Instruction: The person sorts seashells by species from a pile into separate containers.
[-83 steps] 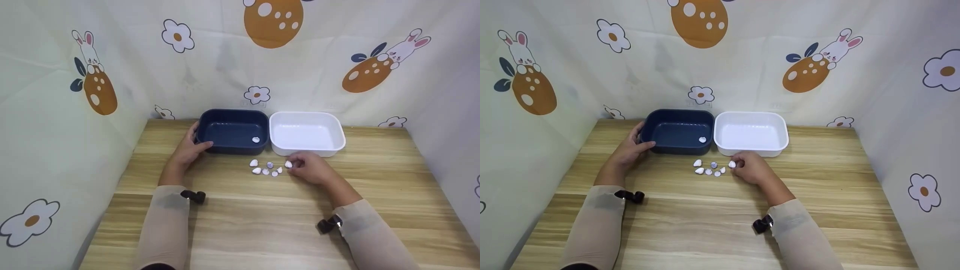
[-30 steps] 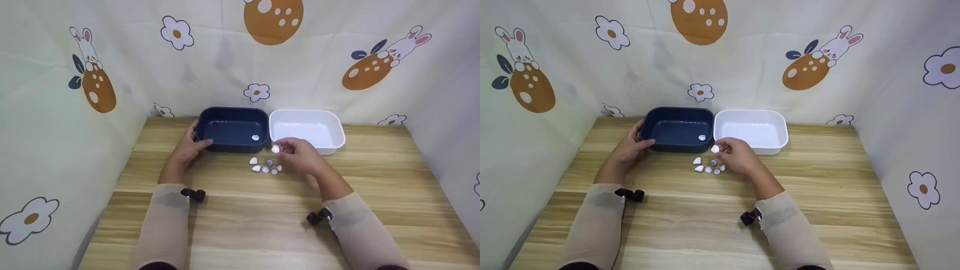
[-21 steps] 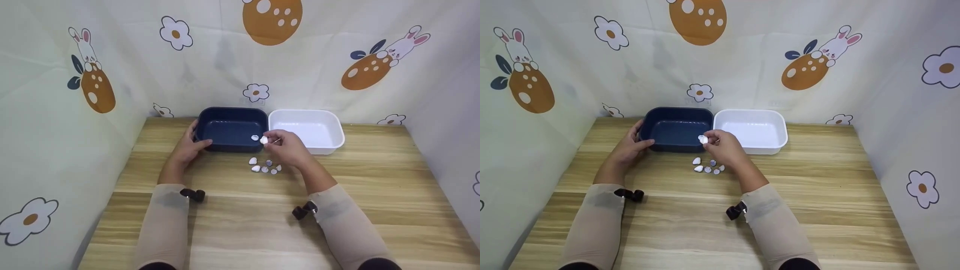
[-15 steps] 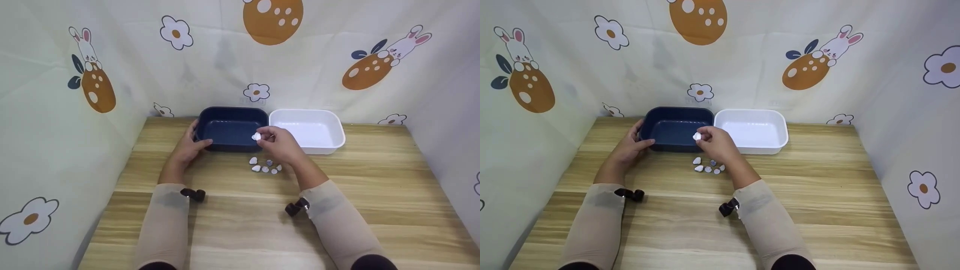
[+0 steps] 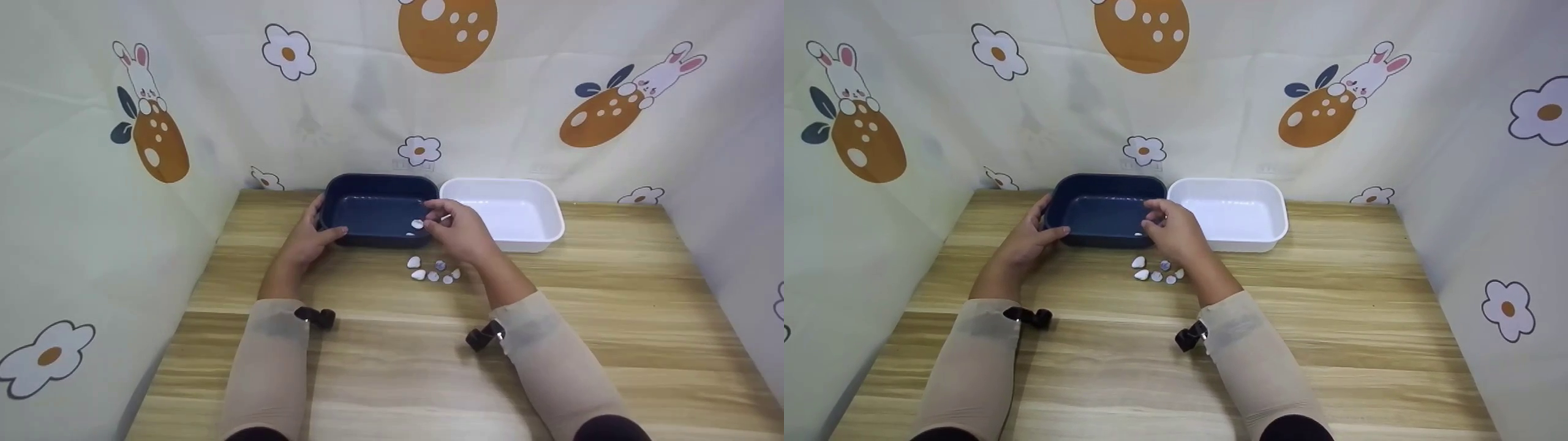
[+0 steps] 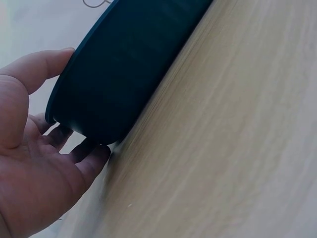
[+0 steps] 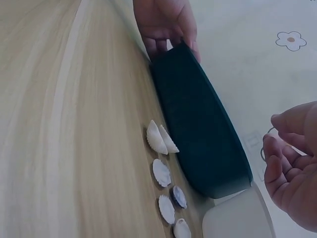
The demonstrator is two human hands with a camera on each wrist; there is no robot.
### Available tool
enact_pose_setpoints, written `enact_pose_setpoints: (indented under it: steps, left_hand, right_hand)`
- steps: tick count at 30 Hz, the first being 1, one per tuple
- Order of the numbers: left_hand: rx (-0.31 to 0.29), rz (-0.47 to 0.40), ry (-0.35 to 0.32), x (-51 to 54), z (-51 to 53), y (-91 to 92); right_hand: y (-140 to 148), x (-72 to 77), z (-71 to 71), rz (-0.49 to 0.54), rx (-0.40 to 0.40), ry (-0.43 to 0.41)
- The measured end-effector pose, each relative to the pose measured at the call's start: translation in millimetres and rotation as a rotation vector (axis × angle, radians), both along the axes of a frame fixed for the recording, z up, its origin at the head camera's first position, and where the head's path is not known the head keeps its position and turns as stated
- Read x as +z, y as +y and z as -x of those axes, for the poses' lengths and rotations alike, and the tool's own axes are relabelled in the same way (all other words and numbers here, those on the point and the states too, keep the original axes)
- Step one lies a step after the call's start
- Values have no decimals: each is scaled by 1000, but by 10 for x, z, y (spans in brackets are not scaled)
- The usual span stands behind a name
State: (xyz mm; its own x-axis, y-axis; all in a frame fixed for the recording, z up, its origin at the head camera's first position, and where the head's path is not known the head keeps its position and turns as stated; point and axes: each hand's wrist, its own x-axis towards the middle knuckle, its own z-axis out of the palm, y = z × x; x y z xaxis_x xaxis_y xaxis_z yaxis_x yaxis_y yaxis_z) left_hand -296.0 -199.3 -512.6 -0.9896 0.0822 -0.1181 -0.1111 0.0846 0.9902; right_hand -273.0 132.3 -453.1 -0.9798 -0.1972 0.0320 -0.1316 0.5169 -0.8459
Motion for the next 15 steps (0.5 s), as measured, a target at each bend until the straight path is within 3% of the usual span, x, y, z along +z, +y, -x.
enact_pose_setpoints:
  steps: [15]
  left_hand:
    - [-11, 1, -17, 1, -6, -18]
  right_hand:
    - [198, -78, -234, -27, 58, -23]
